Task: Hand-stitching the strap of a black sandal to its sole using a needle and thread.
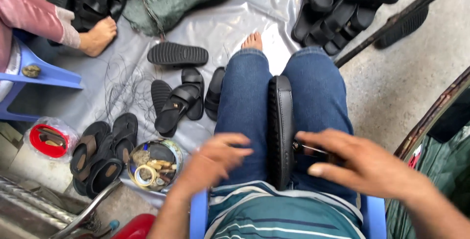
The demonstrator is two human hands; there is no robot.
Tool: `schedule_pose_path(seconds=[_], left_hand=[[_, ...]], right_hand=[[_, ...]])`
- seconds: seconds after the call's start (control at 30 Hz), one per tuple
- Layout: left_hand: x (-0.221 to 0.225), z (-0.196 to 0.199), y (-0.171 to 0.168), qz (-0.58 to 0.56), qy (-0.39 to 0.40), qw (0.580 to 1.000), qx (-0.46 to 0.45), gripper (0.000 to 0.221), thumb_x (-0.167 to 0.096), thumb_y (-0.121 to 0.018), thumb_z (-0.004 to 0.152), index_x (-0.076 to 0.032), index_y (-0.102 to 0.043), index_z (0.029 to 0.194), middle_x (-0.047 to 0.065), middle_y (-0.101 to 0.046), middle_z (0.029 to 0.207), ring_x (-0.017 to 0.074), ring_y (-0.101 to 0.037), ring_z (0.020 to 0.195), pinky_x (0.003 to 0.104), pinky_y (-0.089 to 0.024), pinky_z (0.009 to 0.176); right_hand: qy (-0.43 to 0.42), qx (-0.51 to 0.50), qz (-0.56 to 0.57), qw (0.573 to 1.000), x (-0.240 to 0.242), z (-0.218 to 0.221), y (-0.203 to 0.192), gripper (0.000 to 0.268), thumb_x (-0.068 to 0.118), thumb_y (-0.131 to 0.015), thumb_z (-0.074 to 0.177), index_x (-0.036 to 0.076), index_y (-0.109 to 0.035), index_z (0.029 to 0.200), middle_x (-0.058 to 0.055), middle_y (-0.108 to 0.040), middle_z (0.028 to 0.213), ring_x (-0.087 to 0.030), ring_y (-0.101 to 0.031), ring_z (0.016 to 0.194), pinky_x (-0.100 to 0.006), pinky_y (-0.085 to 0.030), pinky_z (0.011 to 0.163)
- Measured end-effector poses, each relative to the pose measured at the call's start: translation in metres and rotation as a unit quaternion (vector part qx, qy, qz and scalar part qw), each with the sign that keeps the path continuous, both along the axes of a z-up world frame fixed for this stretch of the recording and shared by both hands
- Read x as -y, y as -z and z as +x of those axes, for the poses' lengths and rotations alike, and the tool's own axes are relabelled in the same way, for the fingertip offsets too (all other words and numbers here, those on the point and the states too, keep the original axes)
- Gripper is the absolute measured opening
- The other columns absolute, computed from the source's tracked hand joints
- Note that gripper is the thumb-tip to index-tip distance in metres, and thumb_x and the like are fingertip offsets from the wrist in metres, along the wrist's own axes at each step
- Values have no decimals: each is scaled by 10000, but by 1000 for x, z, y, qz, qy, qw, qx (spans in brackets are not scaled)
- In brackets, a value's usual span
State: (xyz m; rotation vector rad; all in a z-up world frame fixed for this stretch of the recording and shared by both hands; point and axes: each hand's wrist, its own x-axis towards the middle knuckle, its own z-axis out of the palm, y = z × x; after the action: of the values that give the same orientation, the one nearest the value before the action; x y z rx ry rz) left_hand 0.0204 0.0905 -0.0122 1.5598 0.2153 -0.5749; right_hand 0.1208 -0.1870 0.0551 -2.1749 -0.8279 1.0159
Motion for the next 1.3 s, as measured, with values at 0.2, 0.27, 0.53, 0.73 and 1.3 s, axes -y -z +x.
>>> schedule_pose_path(seconds=[0.2,0.27,0.53,0.73,1.3], left_hand=[[16,4,-14,469,-126,833,265,186,-229,-506,856,-109,-597,966,246,-433,1233,387,-406,1166,515,-317,938],[44,1,-20,351,-93,890,276,221,-242,-591,809,-102,-606,980,190,-490,1216,329,-444,1171,454,-327,974],[86,-14,-15,223,-119,943,215,309,-278,-730,725,-176,-625,997,-24,-628,956,101,-487,455,242,-477,509],[91,-15,-11,192,-166,918,305,299,-144,-731,739,-93,-617,1011,56,-639,955,159,-653,845,240,-528,751],[92,-17,-3,224,-131,881,395,328,-48,-717,789,-71,-573,1082,111,-596,975,233,-646,790,312,-565,642]], right_hand=[[-128,172,78,974,2,13,10,416,177,-480,840,247,-500,1249,23,-580,901,-167,-619,707,-337,-508,519],[-138,184,56,972,-1,16,13,411,193,-494,830,279,-520,1230,40,-579,906,-162,-621,711,-346,-513,482],[-163,183,11,969,-3,20,18,420,214,-504,806,311,-547,1212,56,-545,850,-147,-603,713,-355,-508,433],[-178,198,1,964,-7,19,16,439,211,-484,805,311,-527,1231,55,-539,849,-140,-599,702,-348,-514,407],[-26,246,168,954,-29,-2,28,46,130,-595,794,97,-619,814,11,-635,770,-115,-643,660,-222,-514,583]])
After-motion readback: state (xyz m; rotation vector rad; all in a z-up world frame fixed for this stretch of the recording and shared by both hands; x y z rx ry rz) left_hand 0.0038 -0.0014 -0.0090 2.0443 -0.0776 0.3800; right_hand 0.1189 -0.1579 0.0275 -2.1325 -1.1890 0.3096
